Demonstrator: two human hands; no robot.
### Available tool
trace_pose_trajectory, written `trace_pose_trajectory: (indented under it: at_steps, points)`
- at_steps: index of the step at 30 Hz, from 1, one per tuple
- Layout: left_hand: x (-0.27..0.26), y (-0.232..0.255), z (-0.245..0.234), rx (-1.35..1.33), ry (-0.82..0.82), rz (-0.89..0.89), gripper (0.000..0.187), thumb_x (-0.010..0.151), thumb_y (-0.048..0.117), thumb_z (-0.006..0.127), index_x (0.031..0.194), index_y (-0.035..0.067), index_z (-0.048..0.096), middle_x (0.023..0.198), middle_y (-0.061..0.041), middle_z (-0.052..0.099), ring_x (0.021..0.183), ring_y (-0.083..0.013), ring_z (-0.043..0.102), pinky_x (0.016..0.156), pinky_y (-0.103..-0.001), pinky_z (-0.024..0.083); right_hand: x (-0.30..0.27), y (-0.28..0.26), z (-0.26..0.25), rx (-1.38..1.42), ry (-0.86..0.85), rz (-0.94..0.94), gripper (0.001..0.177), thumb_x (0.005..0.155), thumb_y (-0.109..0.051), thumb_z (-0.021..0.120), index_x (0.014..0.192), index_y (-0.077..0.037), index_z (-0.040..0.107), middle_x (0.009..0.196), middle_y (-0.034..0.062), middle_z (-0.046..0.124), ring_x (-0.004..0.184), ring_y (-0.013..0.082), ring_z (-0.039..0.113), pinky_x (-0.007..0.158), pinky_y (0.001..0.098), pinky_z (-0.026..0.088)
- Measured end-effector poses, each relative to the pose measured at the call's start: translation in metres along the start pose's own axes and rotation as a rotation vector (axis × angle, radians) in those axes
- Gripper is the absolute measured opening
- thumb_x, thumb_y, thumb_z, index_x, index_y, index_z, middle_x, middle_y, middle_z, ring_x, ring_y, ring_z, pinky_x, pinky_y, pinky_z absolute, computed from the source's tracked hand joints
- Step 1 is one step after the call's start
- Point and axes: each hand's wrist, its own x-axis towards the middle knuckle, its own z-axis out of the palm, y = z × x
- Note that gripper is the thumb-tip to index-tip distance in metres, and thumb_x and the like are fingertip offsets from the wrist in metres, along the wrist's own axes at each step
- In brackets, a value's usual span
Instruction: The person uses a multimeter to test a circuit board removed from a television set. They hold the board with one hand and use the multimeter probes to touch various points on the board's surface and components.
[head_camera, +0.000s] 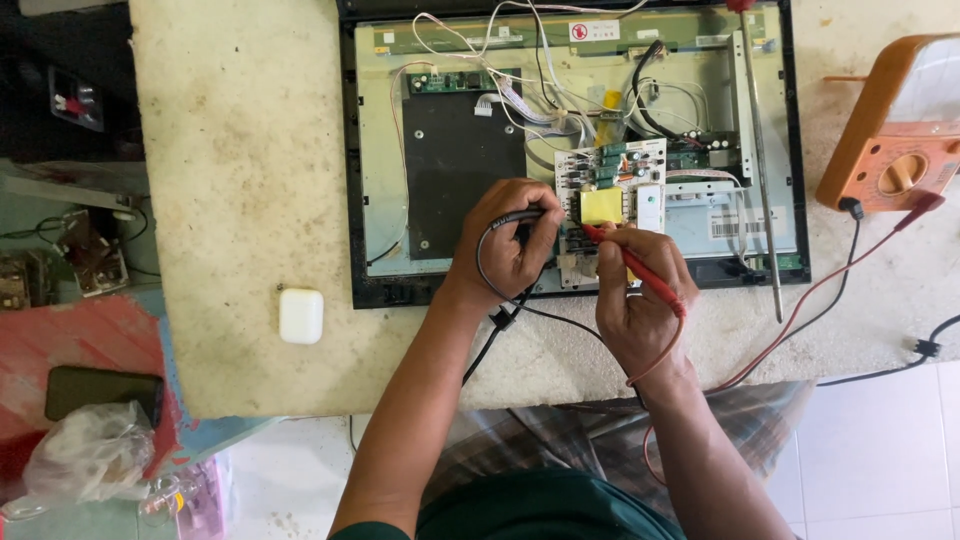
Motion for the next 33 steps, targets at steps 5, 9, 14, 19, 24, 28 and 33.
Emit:
trace_pose_trajectory:
  at_steps: [5, 9, 14, 19, 24, 28, 33]
  points:
    - [-0.001, -0.005, -0.001, 0.015, 0.001, 0.017, 0.009, 0.098, 0.014, 0.067, 0.096, 0.006, 0.068, 0.082, -0.012, 0.068, 0.076, -0.0353, 0.069, 0.071, -0.041, 0.059, 0.002, 0.0, 0.0, -0.028, -0.001, -0.038, 0.007, 0.104, -0.008, 0.069, 0.106, -0.003, 0.072, 0.093, 0.0181, 0.072, 0.087, 0.0452, 0.074, 0.084, 0.0519, 0.06]
    - [0.002, -0.003, -0.003, 0.075, -0.035, 0.038, 0.008, 0.097, 0.01, 0.07, 0.095, 0.003, 0.068, 0.083, -0.016, 0.069, 0.078, -0.0377, 0.069, 0.073, -0.042, 0.059, 0.002, 0.001, 0.0, -0.085, 0.001, -0.046, 0.007, 0.099, -0.013, 0.071, 0.105, -0.009, 0.074, 0.094, 0.0128, 0.073, 0.092, 0.0385, 0.076, 0.086, 0.0461, 0.06]
    - [0.0, 0.001, -0.003, 0.024, -0.048, -0.048, 0.006, 0.101, 0.011, 0.065, 0.103, 0.005, 0.068, 0.09, -0.014, 0.07, 0.081, -0.0347, 0.071, 0.072, -0.042, 0.061, 0.002, -0.001, 0.001, -0.033, 0.02, -0.011, 0.007, 0.099, -0.011, 0.071, 0.104, -0.008, 0.074, 0.095, 0.0152, 0.073, 0.093, 0.0435, 0.075, 0.085, 0.049, 0.06]
    - [-0.002, 0.0, -0.002, 0.024, -0.04, -0.073, 0.006, 0.101, 0.01, 0.065, 0.102, 0.005, 0.067, 0.091, -0.014, 0.069, 0.083, -0.0357, 0.071, 0.072, -0.042, 0.061, 0.002, 0.0, 0.001, -0.002, 0.03, 0.002, 0.007, 0.1, -0.012, 0.071, 0.104, -0.008, 0.075, 0.095, 0.0154, 0.074, 0.094, 0.0439, 0.075, 0.085, 0.0482, 0.06]
    - [-0.007, -0.008, 0.001, 0.068, 0.006, -0.017, 0.008, 0.094, 0.013, 0.073, 0.093, 0.006, 0.069, 0.09, -0.011, 0.071, 0.083, -0.032, 0.072, 0.075, -0.038, 0.061, 0.004, -0.001, -0.002, -0.05, -0.012, 0.001, 0.007, 0.102, -0.013, 0.071, 0.105, -0.008, 0.074, 0.095, 0.0148, 0.073, 0.09, 0.0419, 0.075, 0.079, 0.0475, 0.06]
    - [-0.007, -0.01, 0.0, 0.022, 0.023, -0.003, 0.007, 0.092, 0.012, 0.073, 0.091, 0.007, 0.069, 0.088, -0.011, 0.072, 0.083, -0.0315, 0.072, 0.076, -0.038, 0.06, 0.004, 0.001, -0.004, -0.139, -0.058, -0.006, 0.007, 0.104, -0.018, 0.07, 0.107, -0.013, 0.073, 0.098, 0.0105, 0.075, 0.09, 0.0368, 0.075, 0.077, 0.0446, 0.059]
    - [-0.005, -0.004, -0.001, -0.03, -0.005, 0.018, 0.005, 0.093, 0.008, 0.071, 0.09, 0.005, 0.068, 0.088, -0.013, 0.07, 0.084, -0.0338, 0.071, 0.076, -0.041, 0.06, 0.005, -0.003, -0.003, -0.064, -0.033, 0.024, 0.008, 0.106, -0.013, 0.069, 0.106, -0.007, 0.073, 0.093, 0.0163, 0.074, 0.087, 0.0436, 0.075, 0.072, 0.049, 0.059]
